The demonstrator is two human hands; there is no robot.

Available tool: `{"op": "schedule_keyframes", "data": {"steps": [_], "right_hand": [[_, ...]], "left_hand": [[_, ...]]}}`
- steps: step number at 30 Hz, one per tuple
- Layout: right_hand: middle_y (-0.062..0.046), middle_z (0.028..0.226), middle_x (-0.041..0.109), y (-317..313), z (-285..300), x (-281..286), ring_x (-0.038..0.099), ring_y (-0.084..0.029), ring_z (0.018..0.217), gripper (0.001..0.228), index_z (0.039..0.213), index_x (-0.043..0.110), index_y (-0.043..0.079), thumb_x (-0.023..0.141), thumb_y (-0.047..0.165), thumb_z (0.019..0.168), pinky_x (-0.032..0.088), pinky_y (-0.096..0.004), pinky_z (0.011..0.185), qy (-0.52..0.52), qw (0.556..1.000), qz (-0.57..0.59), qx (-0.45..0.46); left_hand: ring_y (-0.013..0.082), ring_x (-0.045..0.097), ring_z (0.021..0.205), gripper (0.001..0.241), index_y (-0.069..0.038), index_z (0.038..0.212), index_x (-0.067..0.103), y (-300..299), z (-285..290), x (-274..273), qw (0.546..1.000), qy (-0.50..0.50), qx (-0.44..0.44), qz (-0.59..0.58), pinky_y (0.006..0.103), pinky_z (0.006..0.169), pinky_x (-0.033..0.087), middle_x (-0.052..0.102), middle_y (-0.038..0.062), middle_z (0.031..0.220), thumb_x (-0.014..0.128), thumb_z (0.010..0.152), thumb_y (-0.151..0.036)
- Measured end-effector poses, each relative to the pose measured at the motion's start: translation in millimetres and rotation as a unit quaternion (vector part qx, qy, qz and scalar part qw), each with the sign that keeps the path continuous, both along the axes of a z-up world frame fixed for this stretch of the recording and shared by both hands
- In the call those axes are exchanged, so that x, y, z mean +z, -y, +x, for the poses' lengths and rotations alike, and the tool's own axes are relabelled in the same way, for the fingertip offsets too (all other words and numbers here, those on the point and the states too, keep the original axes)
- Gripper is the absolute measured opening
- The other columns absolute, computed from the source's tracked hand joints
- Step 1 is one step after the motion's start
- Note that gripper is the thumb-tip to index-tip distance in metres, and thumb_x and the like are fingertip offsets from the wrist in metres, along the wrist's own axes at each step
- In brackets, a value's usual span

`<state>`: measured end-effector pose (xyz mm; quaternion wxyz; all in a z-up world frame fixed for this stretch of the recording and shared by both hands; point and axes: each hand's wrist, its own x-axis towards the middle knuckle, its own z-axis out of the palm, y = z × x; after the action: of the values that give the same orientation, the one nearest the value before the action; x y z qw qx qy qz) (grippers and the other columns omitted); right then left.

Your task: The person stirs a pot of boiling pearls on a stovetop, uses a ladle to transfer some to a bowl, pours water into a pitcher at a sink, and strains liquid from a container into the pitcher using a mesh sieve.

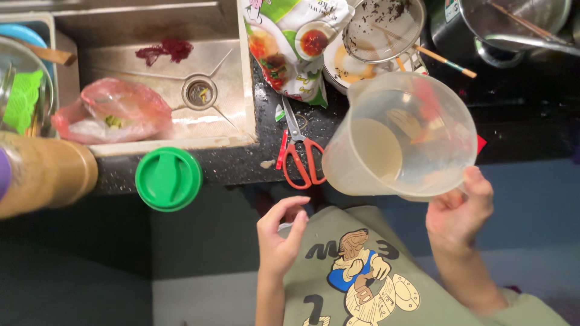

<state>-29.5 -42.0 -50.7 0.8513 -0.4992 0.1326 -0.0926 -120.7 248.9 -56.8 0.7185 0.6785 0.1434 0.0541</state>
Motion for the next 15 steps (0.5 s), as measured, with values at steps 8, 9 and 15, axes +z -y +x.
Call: {"op": "schedule_keyframes", "data": {"steps": [8, 9, 15], "right_hand": [[0.002, 0.054, 0.037, -49, -41, 14, 0.035, -0.010, 0.049, 0.054, 0.060, 0.040, 0.011, 0.061, 0.021, 0.109, 0.036, -0.033, 0.065, 0.007, 0.985, -0.139, -0.098], [0.001, 0.055, 0.039, -51, -41, 13, 0.036, -0.010, 0.051, 0.055, 0.059, 0.041, 0.010, 0.061, 0.021, 0.109, 0.037, -0.032, 0.067, 0.004, 0.983, -0.154, -0.097], [0.001, 0.058, 0.042, -52, -30, 15, 0.037, -0.009, 0.057, 0.050, 0.059, 0.044, 0.006, 0.062, 0.017, 0.105, 0.035, -0.031, 0.065, -0.048, 0.974, -0.196, -0.098]], "left_hand": [[0.0237, 0.054, 0.127, 0.085, -0.002, 0.150, 0.041, -14, 73, -3, 0.963, 0.069, -0.243, 0.091, 0.0361, 0.106, 0.046, 0.053, 0.015, 0.140, 0.084, 0.080, -0.023], [0.0302, 0.044, 0.145, 0.106, -0.001, 0.159, 0.028, -11, 82, -5, 0.951, 0.095, -0.275, 0.107, 0.0410, 0.119, 0.039, 0.041, 0.020, 0.155, 0.090, 0.077, -0.027], [0.0322, 0.040, 0.155, 0.136, -0.001, 0.169, 0.009, 27, 132, -30, 0.922, 0.082, -0.359, -0.120, 0.0418, 0.129, 0.032, 0.038, 0.020, 0.164, 0.094, 0.067, -0.032]]}}
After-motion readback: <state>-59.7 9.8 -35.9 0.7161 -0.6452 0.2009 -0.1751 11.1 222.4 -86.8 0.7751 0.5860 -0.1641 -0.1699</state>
